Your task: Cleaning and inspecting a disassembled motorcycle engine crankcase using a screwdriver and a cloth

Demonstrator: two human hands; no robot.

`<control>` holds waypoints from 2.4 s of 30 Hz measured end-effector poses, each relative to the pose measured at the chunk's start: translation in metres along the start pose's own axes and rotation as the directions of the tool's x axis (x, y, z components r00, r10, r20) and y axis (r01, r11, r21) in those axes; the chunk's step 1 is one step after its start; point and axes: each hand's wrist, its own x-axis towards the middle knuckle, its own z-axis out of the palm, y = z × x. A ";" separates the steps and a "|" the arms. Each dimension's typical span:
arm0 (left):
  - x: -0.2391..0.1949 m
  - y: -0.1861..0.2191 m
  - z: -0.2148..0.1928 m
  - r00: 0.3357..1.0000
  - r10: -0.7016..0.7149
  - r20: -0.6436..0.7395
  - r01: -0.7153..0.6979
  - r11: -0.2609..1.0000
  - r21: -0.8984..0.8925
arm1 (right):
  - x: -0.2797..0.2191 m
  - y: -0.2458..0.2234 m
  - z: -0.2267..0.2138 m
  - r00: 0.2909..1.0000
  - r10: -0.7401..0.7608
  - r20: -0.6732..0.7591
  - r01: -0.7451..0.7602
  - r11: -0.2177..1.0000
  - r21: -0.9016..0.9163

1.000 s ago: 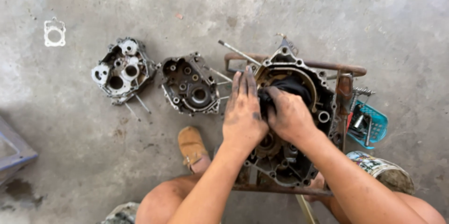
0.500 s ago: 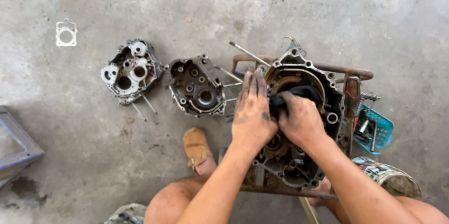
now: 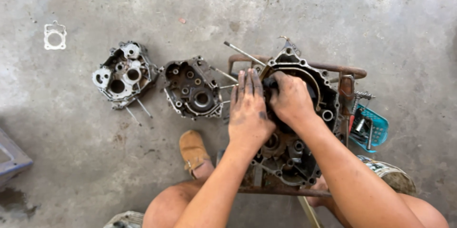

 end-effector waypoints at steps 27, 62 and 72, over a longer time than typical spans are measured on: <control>0.001 -0.003 0.001 1.000 -0.009 -0.026 0.005 0.987 -0.163 | -0.047 -0.007 -0.017 0.985 0.057 0.160 -0.040 0.994 -0.105; 0.004 -0.003 0.002 1.000 -0.017 0.003 0.017 0.996 -0.088 | -0.025 0.008 -0.002 0.994 -0.045 0.096 0.066 0.970 -0.232; 0.003 -0.003 0.000 0.999 -0.025 0.044 0.028 0.997 -0.069 | -0.046 0.017 -0.011 0.992 -0.035 0.121 0.070 0.949 -0.307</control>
